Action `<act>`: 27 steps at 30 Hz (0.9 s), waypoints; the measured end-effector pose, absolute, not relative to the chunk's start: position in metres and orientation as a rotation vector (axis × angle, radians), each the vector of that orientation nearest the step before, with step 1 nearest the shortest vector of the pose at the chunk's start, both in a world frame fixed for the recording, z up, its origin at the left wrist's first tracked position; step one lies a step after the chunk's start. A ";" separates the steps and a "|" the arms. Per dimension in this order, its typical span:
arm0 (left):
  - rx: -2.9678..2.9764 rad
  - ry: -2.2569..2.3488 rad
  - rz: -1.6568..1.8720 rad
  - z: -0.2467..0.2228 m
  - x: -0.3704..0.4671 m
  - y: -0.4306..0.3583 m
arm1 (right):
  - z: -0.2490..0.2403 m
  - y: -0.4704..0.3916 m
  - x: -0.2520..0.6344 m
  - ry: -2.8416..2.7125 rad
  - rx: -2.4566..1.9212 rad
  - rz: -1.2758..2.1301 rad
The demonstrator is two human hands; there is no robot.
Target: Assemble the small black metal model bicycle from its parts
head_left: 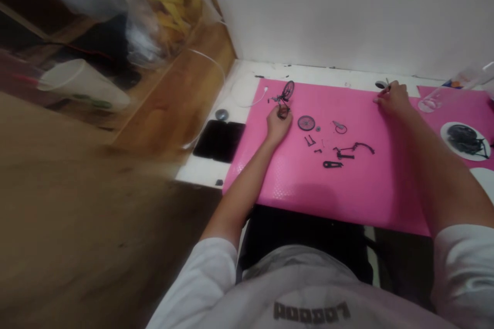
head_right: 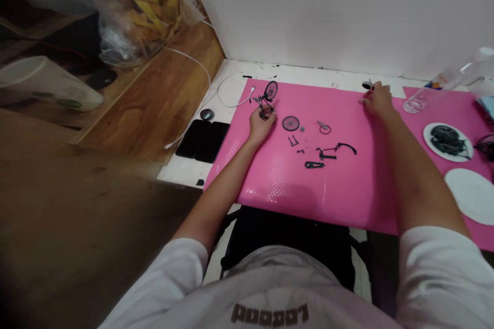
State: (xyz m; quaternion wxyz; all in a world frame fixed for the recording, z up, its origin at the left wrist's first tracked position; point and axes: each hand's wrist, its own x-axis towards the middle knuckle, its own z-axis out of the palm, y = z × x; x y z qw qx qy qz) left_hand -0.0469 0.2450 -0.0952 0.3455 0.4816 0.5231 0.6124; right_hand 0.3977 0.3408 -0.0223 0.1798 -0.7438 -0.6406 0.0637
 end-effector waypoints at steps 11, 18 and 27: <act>1.265 1.364 1.560 -0.096 -0.048 0.243 | 0.000 0.350 0.388 -1.738 -2.217 0.357; 1.285 1.382 1.570 -0.098 -0.048 0.243 | 0.003 0.354 0.385 -1.803 -2.161 0.361; 1.274 1.385 1.580 -0.096 -0.050 0.246 | -0.018 0.362 0.390 -1.637 -1.938 0.353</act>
